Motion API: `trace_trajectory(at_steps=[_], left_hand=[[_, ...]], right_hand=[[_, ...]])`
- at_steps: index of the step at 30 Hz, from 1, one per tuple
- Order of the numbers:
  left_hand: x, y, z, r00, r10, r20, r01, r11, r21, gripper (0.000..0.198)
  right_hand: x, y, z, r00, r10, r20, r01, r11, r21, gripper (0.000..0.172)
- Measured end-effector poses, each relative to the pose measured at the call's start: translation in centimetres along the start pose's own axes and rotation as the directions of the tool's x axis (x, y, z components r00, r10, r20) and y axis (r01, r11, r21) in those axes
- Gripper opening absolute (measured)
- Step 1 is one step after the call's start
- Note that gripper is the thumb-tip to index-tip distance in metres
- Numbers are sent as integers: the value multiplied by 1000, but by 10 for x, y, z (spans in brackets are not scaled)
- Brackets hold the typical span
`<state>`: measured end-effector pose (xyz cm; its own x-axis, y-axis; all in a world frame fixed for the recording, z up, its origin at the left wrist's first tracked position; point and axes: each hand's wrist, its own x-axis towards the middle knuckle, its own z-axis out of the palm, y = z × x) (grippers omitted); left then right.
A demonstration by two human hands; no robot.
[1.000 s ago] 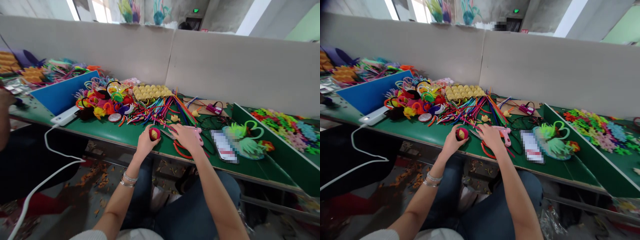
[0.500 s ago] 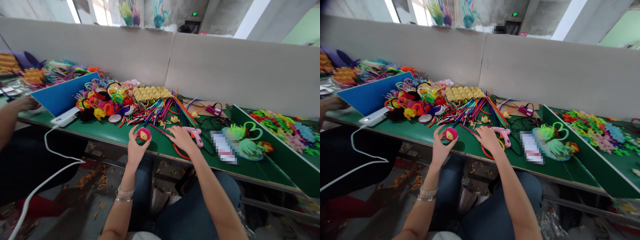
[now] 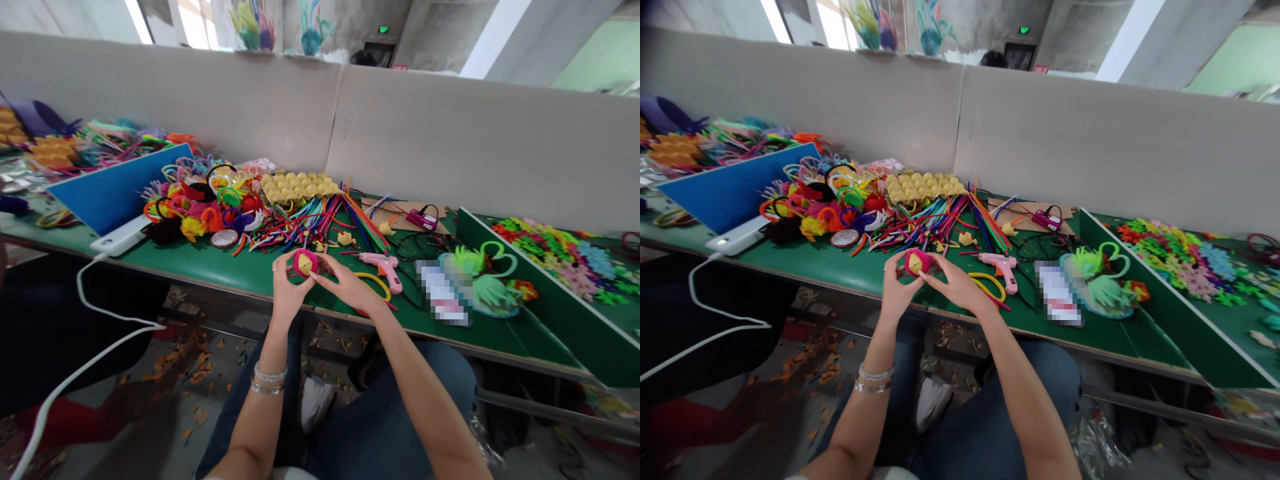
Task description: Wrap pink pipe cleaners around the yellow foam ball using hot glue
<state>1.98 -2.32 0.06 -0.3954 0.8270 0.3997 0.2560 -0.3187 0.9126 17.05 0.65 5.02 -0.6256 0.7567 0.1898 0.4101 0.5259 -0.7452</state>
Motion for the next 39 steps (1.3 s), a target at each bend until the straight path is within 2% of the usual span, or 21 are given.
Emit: trace_trajectory(at_steps=[5,8,12,17,23,27,34,39], left_hand=[[1,-5,5,994,-94,58,105,968,-228,59],[-2,-9,3,984,-97,152,155,888,-433,61],[-6,-13,3,968,-109,228,223,789,-573,65],[-9,-16,8,959,-103,265,239,794,-558,70],[-9,-13,12,951,-105,291,242,838,-489,75],[-10,-12,9,935,-131,330,273,859,-433,72],[-11,-10,6,924,-282,260,372,821,-433,52],[-12,-10,13,945,-261,195,324,817,-478,48]], right_hand=[[0,0,-2,1000,8,-28,-8,1000,-1,50],[-1,-5,-2,999,-32,-42,31,999,-10,49],[-4,-12,0,991,-112,-71,97,978,-186,47],[-8,-13,2,979,-191,-72,126,844,-521,51],[-8,-5,2,977,-195,-80,67,648,-759,58],[-7,1,1,984,-152,-95,13,591,-807,61],[-10,6,3,980,-132,-152,-50,573,-818,61],[-12,6,3,982,-143,-120,-23,543,-839,61]])
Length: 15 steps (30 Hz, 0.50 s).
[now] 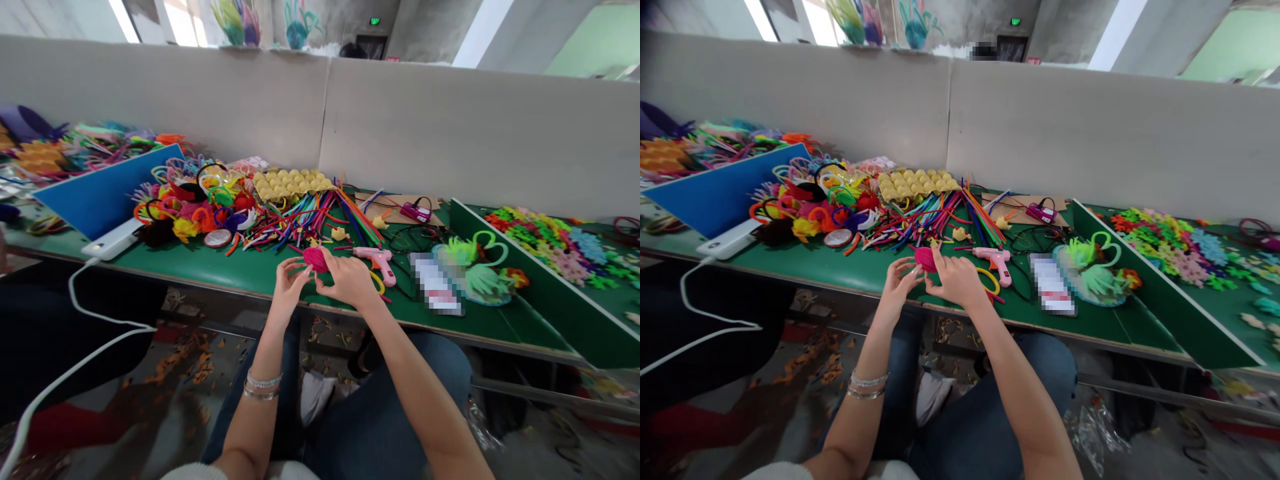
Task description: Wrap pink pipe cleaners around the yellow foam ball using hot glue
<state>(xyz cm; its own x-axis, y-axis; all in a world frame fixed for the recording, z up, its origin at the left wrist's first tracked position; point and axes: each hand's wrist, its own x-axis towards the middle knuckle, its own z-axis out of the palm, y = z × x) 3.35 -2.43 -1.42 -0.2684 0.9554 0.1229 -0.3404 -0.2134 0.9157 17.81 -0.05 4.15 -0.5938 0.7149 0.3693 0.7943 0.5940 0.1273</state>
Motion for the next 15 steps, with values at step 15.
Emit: trace_trajectory(at_steps=[15], left_hand=[[8,-14,-6,982,-182,-55,175,978,-116,45]], right_hand=[[2,1,1,968,-247,43,245,969,42,53]])
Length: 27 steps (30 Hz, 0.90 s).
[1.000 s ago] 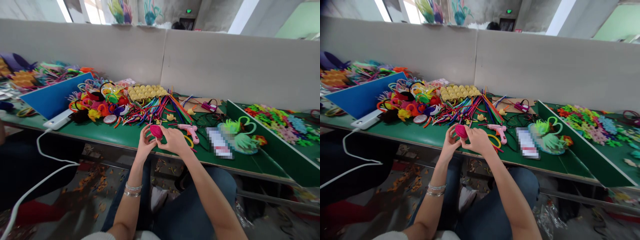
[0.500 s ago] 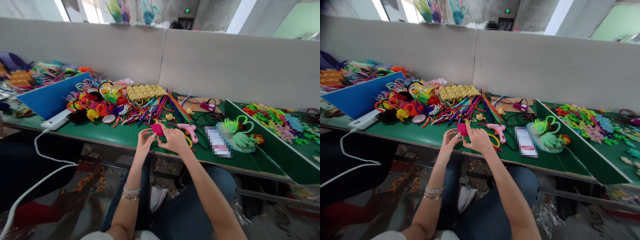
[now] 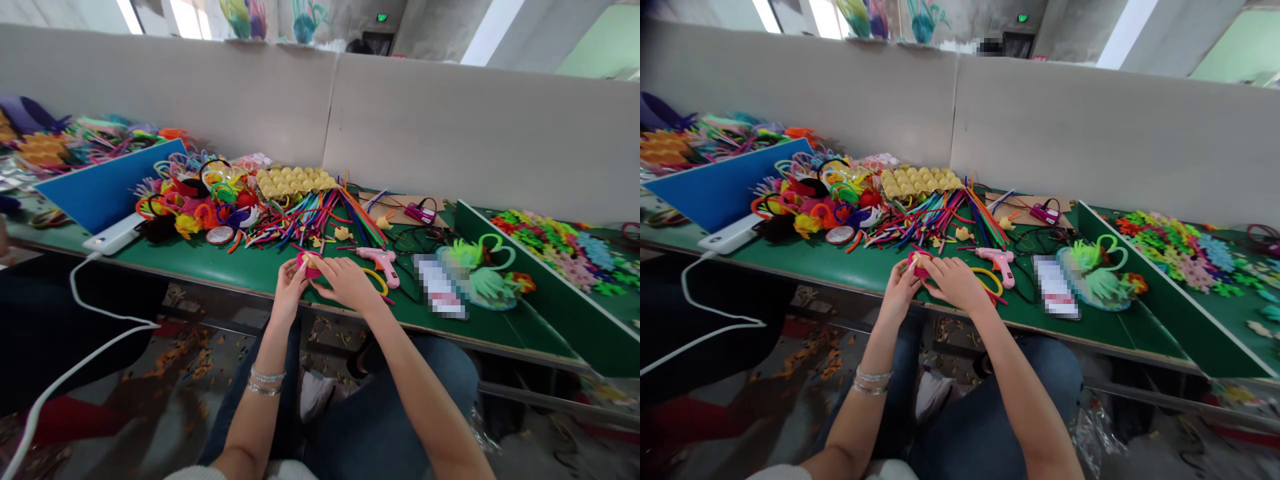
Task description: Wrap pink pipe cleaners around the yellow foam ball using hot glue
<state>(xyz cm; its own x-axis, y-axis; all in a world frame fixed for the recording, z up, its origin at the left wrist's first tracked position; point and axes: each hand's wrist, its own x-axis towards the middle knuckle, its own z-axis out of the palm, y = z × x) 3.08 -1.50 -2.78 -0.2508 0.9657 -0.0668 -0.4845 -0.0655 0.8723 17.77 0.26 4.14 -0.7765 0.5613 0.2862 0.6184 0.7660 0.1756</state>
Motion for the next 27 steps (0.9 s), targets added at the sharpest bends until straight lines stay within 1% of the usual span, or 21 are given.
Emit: trace_trajectory(at_steps=[2,3,4,5,6,7,8,9,10,11,12,13,14,15,17,19,21,22,25,26,27], left_hand=[[0,3,1,999,-50,-21,49,998,-46,45],[0,5,1,997,-72,-25,70,995,-66,44],[0,6,2,996,-90,-25,88,993,-85,42],[0,7,1,994,-104,-18,101,990,-102,40],[0,8,1,994,-111,-9,109,987,-122,38],[0,9,1,993,-115,-1,114,983,-146,37],[0,10,1,993,-119,7,118,978,-173,35],[-1,11,1,992,-126,14,126,971,-202,34],[-2,11,2,990,-139,21,140,964,-227,32],[-3,12,3,988,-153,29,155,956,-247,30],[-4,12,5,985,-167,36,170,950,-260,29],[-6,13,7,983,-176,47,182,946,-266,28],[-8,14,9,981,-182,60,192,945,-267,28],[-10,14,11,980,-184,75,198,944,-263,29],[-13,15,15,977,-178,114,202,945,-256,33],[-16,14,18,976,-164,146,198,946,-258,36],[-18,12,20,975,-146,167,187,945,-266,37],[-18,12,20,975,-141,170,183,945,-270,36],[-18,10,21,980,-139,144,175,946,-273,36],[-18,10,21,982,-139,131,171,945,-277,36],[-18,10,22,983,-137,121,166,944,-284,36]], right_hand=[[-1,6,-10,1000,-2,-5,2,1000,29,61],[-3,11,-16,1000,27,-9,-26,999,44,64],[-6,18,-21,995,97,-18,-95,994,55,62],[-10,27,-26,978,207,-26,-205,977,52,58],[-16,37,-30,927,372,-39,-371,928,33,54],[-23,47,-32,834,551,-40,-551,834,0,52],[-30,57,-32,718,696,1,-695,717,-50,53],[-37,67,-31,597,799,75,-792,602,-103,56],[-43,74,-29,489,856,167,-847,512,-146,61],[-48,80,-26,396,881,260,-877,447,-178,67],[-51,84,-23,343,874,343,-886,423,-191,71],[-52,85,-20,322,860,396,-888,420,-189,73],[-52,84,-17,317,849,422,-888,423,-183,75],[-50,81,-15,327,844,425,-884,432,-177,75],[-44,74,-11,340,856,390,-880,436,-189,73],[-37,68,-8,331,871,363,-884,420,-203,64],[-34,66,-7,340,867,365,-885,426,-188,54],[-34,65,-8,361,856,369,-880,444,-169,49],[-39,67,-12,459,808,369,-846,524,-96,37],[-41,68,-14,481,798,363,-838,540,-77,36],[-43,69,-17,489,796,357,-837,543,-64,36]])
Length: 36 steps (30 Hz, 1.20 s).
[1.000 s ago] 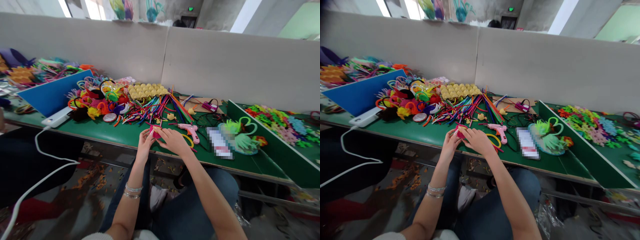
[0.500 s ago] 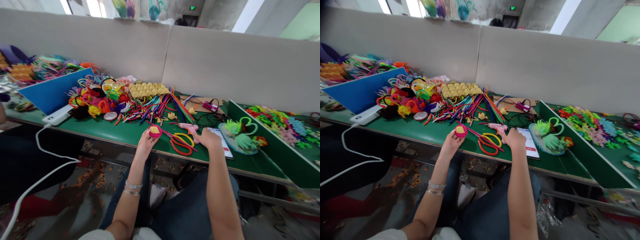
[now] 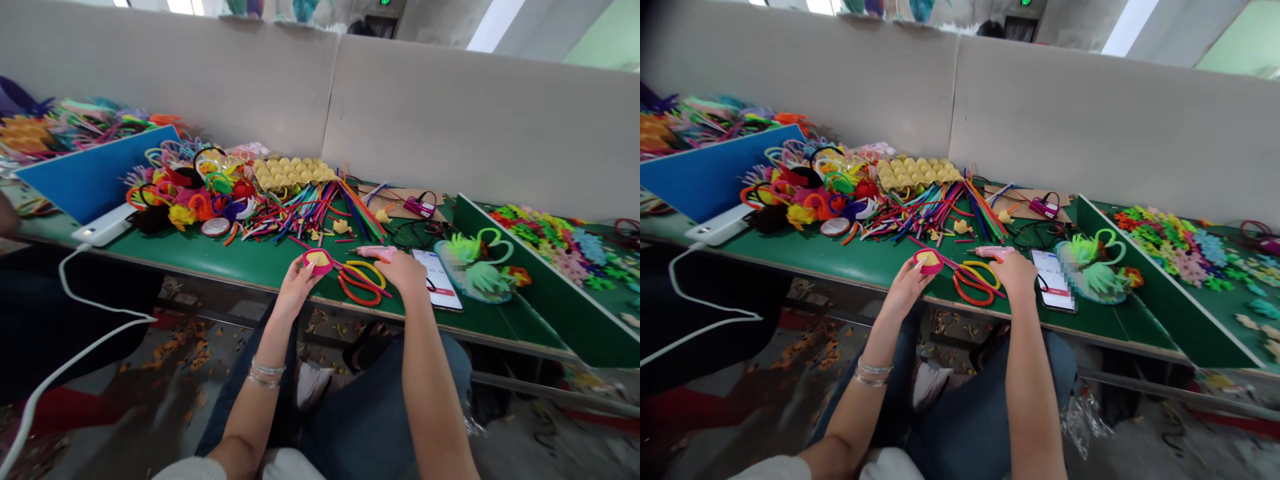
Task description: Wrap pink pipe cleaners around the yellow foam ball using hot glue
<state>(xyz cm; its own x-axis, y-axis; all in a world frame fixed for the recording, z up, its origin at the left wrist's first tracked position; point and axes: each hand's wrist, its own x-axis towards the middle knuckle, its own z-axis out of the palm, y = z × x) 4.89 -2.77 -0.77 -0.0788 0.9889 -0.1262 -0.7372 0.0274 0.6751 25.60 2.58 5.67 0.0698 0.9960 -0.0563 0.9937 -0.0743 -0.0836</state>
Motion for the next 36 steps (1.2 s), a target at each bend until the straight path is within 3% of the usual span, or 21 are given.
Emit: trace_trajectory(at_steps=[6,10,14,19,27,33,36], left_hand=[[0,-6,0,996,76,40,-77,996,37,36],[1,-11,-2,988,139,61,-145,984,102,38],[1,-13,-5,983,174,59,-181,973,142,43],[1,-14,-7,969,212,128,-225,969,100,58],[-11,-1,10,990,111,82,-110,994,-18,45],[-11,2,6,999,24,40,-24,1000,16,46],[-11,2,7,997,65,29,-67,996,51,52]], right_hand=[[-6,7,-5,982,169,-81,-158,980,120,48],[-9,7,-3,967,134,-218,-74,962,262,49],[-10,7,3,901,129,-414,16,944,330,62],[-3,7,8,817,202,-540,5,934,358,53],[-2,4,8,757,131,-640,104,943,316,52],[-5,0,5,767,123,-630,80,955,284,50],[-7,-1,3,774,115,-623,75,960,270,48]])
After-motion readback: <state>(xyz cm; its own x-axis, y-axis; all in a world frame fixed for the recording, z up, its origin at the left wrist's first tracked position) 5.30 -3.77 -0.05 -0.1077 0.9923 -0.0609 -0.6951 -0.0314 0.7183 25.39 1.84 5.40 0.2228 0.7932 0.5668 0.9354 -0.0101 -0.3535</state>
